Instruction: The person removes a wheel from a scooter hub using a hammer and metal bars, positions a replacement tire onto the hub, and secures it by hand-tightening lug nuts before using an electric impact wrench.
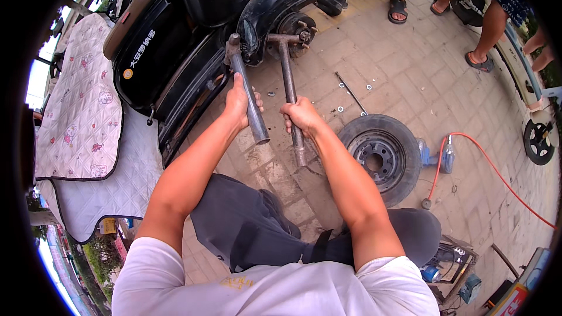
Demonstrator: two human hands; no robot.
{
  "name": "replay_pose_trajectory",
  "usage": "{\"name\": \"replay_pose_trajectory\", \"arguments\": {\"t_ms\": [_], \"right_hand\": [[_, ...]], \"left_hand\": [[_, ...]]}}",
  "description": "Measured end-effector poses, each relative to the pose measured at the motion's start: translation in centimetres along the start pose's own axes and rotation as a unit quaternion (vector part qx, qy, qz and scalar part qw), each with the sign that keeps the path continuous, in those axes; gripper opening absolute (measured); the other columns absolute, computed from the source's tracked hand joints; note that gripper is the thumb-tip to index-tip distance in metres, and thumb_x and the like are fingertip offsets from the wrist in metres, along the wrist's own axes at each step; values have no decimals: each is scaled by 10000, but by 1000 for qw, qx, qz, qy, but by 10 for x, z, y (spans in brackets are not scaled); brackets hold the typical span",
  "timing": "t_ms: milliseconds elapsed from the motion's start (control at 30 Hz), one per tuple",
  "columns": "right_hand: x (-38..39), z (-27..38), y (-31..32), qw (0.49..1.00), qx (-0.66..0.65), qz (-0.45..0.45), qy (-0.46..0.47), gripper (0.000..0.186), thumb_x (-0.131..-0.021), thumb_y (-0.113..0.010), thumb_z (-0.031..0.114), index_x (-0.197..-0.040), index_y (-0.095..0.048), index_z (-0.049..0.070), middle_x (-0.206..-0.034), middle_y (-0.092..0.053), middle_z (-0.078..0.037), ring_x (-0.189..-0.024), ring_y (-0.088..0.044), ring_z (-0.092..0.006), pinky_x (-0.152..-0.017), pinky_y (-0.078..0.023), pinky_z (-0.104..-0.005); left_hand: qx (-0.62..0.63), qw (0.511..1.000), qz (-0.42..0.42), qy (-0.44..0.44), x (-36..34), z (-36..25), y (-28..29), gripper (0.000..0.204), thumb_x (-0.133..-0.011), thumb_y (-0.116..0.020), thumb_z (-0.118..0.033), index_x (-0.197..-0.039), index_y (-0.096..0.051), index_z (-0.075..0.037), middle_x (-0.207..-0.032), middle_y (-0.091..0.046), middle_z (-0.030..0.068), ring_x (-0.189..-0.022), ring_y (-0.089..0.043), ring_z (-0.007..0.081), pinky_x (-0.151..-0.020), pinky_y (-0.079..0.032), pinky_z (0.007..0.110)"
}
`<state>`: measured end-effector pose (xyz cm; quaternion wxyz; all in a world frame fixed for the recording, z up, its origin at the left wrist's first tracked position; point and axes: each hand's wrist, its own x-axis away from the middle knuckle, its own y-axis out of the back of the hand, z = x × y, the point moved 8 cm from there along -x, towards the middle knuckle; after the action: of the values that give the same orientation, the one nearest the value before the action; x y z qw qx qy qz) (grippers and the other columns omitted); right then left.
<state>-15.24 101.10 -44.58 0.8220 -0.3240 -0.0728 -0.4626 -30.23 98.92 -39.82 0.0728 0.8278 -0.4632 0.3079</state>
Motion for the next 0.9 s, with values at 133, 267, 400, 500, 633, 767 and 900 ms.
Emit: {"name": "replay_pose_trajectory", "arguments": {"t_ms": [133, 267, 400, 500, 633, 767, 900], "right_hand": [[4, 9, -5, 999, 32, 27, -17, 145, -803, -593, 22, -831, -451, 15, -580, -484, -42, -413, -472, -130, -351, -424, -302], [13, 54, 89, 973, -151, -130, 119, 133, -836, -578, 42, -807, -449, 35, -596, -479, -24, -439, -465, -120, -376, -415, -292], [39, 83, 197, 865, -312, -321, 227, 145, -862, -491, 36, -728, -441, 60, -572, -407, -20, -474, -427, -140, -452, -432, -324], [40, 51, 192, 856, -273, -390, 203, 135, -862, -478, 45, -734, -439, 35, -571, -415, -31, -476, -446, -164, -471, -457, -334], [18, 11, -1, 997, 72, -9, -29, 136, -815, -564, 31, -822, -434, -8, -589, -484, -51, -422, -483, -156, -374, -450, -318], [4, 21, 9, 999, 46, -16, 1, 146, -796, -571, 15, -827, -430, -3, -578, -476, -46, -416, -475, -135, -351, -433, -308], [2, 4, -3, 999, 26, -2, -24, 142, -794, -579, 16, -768, -440, 31, -576, -472, -39, -421, -470, -128, -363, -422, -305]], "left_hand": [[2, 1000, -13, 2, -9, 1, 6, 574, -946, -307, -629, -838, -401, -73, -628, -468, 85, -488, -483, 207, -456, -457, 375], [28, 999, 1, 22, -8, 4, 2, 569, -949, -304, -627, -832, -400, -78, -615, -455, 81, -497, -478, 203, -471, -452, 367], [28, 999, 4, 30, -8, 5, 6, 575, -949, -299, -628, -831, -397, -74, -616, -456, 83, -499, -479, 205, -473, -457, 375], [27, 999, 13, 26, -10, 2, -1, 581, -947, -296, -631, -833, -396, -70, -629, -464, 86, -506, -488, 208, -484, -470, 387], [126, 992, -12, 7, -1, 1, 10, 584, -944, -297, -638, -831, -392, -72, -637, -465, 87, -506, -489, 210, -490, -474, 393], [81, 996, -27, -25, -7, -26, 50, 570, -932, -331, -650, -861, -382, -87, -605, -428, 72, -511, -476, 202, -474, -446, 372], [25, 1000, -14, -2, 0, -14, 23, 560, -940, -345, -629, -867, -427, -79, -615, -455, 65, -486, -471, 179, -452, -428, 335]]}}
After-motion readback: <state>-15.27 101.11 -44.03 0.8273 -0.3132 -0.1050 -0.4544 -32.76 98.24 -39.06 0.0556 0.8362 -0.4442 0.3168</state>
